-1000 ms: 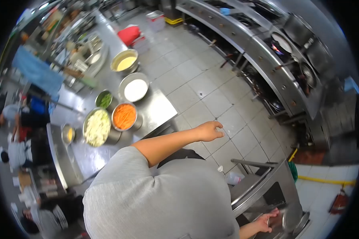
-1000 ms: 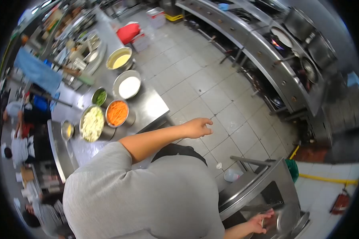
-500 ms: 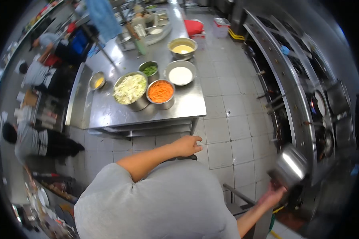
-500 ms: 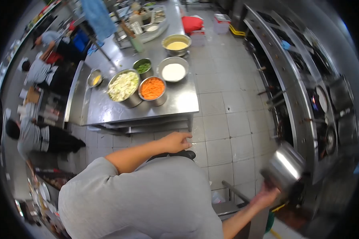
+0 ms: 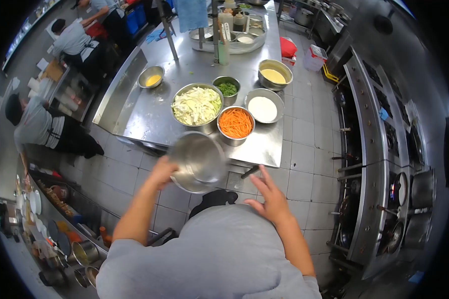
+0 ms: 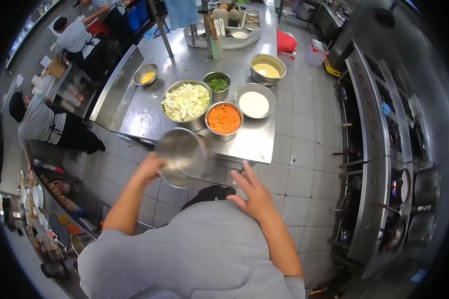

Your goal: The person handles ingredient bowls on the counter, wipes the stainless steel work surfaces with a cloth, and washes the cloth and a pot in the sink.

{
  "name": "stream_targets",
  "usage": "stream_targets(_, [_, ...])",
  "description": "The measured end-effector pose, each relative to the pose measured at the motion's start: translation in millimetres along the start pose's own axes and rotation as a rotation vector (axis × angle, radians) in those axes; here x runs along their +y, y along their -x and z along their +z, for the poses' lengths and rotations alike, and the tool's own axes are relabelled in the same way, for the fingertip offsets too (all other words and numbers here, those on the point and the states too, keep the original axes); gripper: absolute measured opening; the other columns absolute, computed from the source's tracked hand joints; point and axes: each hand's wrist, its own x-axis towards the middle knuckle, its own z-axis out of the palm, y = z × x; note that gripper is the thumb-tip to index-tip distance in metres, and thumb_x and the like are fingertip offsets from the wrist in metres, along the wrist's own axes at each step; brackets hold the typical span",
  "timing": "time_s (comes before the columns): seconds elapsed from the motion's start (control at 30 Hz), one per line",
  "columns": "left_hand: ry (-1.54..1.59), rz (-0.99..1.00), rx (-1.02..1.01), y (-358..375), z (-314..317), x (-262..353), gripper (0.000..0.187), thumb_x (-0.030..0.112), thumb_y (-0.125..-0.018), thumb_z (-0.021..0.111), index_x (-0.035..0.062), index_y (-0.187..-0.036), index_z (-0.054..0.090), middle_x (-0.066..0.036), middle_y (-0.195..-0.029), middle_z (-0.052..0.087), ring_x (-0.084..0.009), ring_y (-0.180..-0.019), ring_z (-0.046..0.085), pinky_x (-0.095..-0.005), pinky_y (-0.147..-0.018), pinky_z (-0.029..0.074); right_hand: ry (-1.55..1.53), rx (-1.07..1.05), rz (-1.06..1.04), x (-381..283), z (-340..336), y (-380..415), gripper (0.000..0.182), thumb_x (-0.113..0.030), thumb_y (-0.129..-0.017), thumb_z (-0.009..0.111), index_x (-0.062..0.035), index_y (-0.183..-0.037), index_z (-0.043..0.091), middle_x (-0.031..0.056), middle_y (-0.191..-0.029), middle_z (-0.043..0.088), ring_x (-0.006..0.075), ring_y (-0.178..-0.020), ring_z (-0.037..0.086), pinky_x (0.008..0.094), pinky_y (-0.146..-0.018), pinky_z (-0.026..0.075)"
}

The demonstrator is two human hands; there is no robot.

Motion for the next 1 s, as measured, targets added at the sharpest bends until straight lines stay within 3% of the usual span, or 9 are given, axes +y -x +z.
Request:
stream_targets(0.2, [-0.157, 0.038, 0.275, -74.3, -141.0, 35.6, 0.040, 0.010, -0.082, 0.059, 0.0010, -0.122, 0.063, -0.015, -0.095, 0.070, -0.0243, -0.076, 0.071, -0.0386, -0.060, 0.061, 0.244, -0.080, 0.582, 114.9, 10.4, 45.3, 0.073, -0.034, -0.084, 0.085, -0.0124, -0.147, 0.056, 0.0233, -0.165, 0.035, 0.0390, -0.136, 0.056, 0.0455, -0.106, 0.052])
stream_targets(0.37, [0.142, -0.012, 0.335, -164.6, -135.2, 22.0, 0.044, 0.019, -0.091, 0.062, -0.0012, -0.130, 0.059, -0.015, -0.107, 0.070, -0.0292, -0.086, 0.071, -0.0409, -0.073, 0.061, 0.331, -0.443, 1.027, 240.0, 69.8, 183.7, 0.076, -0.040, -0.083, 0.085, -0.0077, -0.146, 0.056, 0.0291, -0.157, 0.043, 0.0453, -0.143, 0.046, 0.0478, -0.114, 0.045])
stream_targets(0.47, [-0.344, 0.362, 1.127, -183.6, -92.6, 16.2, 0.059, 0.040, -0.098, 0.069, -0.0037, -0.133, 0.052, -0.012, -0.106, 0.065, -0.0278, -0.105, 0.065, -0.0364, -0.096, 0.050, 0.211, -0.497, 1.086, 251.0, 80.0, 229.5, 0.069, -0.038, -0.085, 0.084, -0.0064, -0.142, 0.061, 0.0271, -0.145, 0.056, 0.0416, -0.134, 0.055, 0.0471, -0.111, 0.048])
stream_targets(0.5, [-0.345, 0.374, 1.121, -175.7, -70.7, 22.0, 0.059, 0.040, -0.098, 0.069, -0.0037, -0.133, 0.052, -0.012, -0.106, 0.065, -0.0278, -0.105, 0.065, -0.0364, -0.096, 0.050, 0.115, -0.440, 1.061, 247.4, 77.9, 220.0, 0.064, -0.035, -0.086, 0.083, -0.0055, -0.140, 0.063, 0.0256, -0.138, 0.063, 0.0397, -0.128, 0.060, 0.0463, -0.108, 0.050])
stream_targets(0.57, [-0.171, 0.612, 0.891, -167.5, -27.2, 32.5, 0.047, 0.035, -0.100, 0.067, -0.0003, -0.128, 0.053, -0.010, -0.097, 0.064, -0.0220, -0.093, 0.065, -0.0337, -0.081, 0.051, -0.016, -0.224, 1.053, 233.7, 69.7, 170.2, 0.058, -0.032, -0.088, 0.081, -0.0059, -0.138, 0.064, 0.0234, -0.133, 0.066, 0.0384, -0.122, 0.063, 0.0450, -0.105, 0.051])
stream_targets(0.7, [0.286, 0.186, 0.352, -140.7, 66.4, 57.0, 0.036, 0.030, -0.103, 0.054, 0.0021, -0.126, 0.053, -0.011, -0.094, 0.066, -0.0166, -0.060, 0.062, -0.0275, -0.045, 0.042, -0.041, 0.040, 0.427, 155.1, 19.6, -33.7, 0.051, -0.014, -0.095, 0.072, -0.0083, -0.144, 0.059, 0.0190, -0.125, 0.070, 0.0323, -0.113, 0.068, 0.0413, -0.093, 0.057])
stream_targets(0.83, [0.226, -0.026, 0.071, -162.7, 35.0, 71.3, 0.039, 0.022, -0.099, 0.048, -0.0012, -0.131, 0.053, -0.016, -0.102, 0.070, -0.0235, -0.060, 0.068, -0.0266, -0.041, 0.046, -0.080, -0.242, 0.050, 127.3, 15.0, -150.0, 0.054, -0.020, -0.095, 0.071, -0.0204, -0.146, 0.054, 0.0229, -0.140, 0.057, 0.0421, -0.125, 0.058, 0.0476, -0.104, 0.050])
stream_targets(0.9, [0.391, -0.385, -0.226, -158.5, 31.6, 86.1, 0.046, 0.016, -0.094, 0.048, -0.0040, -0.135, 0.053, -0.022, -0.111, 0.072, -0.0327, -0.074, 0.075, -0.0279, -0.048, 0.058, -0.101, -0.277, 0.006, 138.1, 21.5, -170.8, 0.047, -0.020, -0.094, 0.072, -0.0184, -0.138, 0.057, 0.0241, -0.139, 0.056, 0.0436, -0.123, 0.058, 0.0482, -0.103, 0.051])
stream_targets(1.0, [0.533, -0.272, -0.200, -156.9, 49.5, 82.4, 0.047, 0.008, -0.090, 0.046, -0.0089, -0.132, 0.054, -0.027, -0.111, 0.070, -0.0386, -0.086, 0.075, -0.0317, -0.055, 0.063, -0.185, -0.267, -0.067, 163.8, 34.6, -186.5, 0.035, -0.020, -0.092, 0.074, -0.0143, -0.122, 0.059, 0.0255, -0.132, 0.056, 0.0456, -0.120, 0.059, 0.0492, -0.101, 0.051])
